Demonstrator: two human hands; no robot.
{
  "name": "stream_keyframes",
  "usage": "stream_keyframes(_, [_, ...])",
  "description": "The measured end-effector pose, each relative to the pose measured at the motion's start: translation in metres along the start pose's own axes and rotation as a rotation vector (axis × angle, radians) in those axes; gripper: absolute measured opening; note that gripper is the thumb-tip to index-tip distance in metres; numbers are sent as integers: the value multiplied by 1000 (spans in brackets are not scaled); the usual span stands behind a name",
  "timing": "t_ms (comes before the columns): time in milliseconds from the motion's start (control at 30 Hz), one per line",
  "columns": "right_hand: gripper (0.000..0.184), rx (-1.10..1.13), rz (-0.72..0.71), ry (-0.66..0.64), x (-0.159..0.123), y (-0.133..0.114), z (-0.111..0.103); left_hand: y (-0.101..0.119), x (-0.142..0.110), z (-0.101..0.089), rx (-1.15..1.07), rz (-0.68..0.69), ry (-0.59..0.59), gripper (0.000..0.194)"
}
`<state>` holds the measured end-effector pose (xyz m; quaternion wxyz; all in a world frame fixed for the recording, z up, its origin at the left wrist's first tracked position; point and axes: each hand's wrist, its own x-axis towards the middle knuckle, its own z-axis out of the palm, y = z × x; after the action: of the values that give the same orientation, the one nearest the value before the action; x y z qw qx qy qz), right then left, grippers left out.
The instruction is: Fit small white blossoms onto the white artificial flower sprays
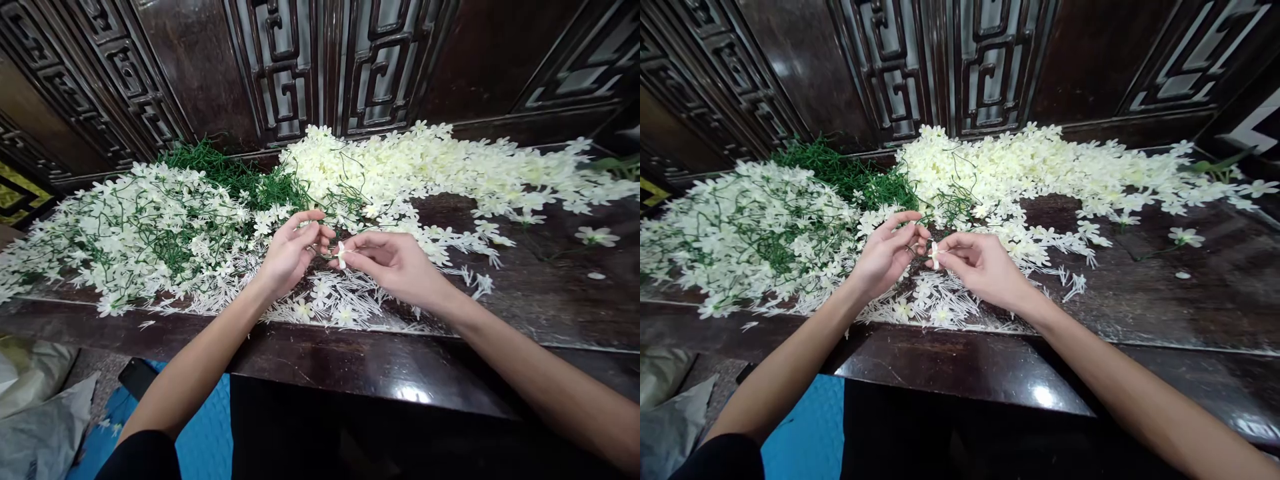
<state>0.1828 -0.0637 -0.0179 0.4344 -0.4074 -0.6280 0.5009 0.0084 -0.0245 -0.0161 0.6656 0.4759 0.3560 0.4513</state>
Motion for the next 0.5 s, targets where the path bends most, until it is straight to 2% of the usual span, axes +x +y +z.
stream_keyframes(133, [14,-3,-20,68,0,0,-3,0,-1,-4,365,155,31,18])
stream_keyframes(267, [12,-20,-39,95,0,0,-5,3,-5,-5,755,437,87,26])
stream_keyframes(367, [10,-26,-50,106,0,-1,-5,4,-6,-4,762,554,-57,24])
stream_keyframes(433, [9,-26,-64,110,0,-2,-5,3,-6,-3,681,513,-149,26])
stream_keyframes(500, [8,-30,-77,117,0,-3,-6,1,-6,-4,632,453,-161,27])
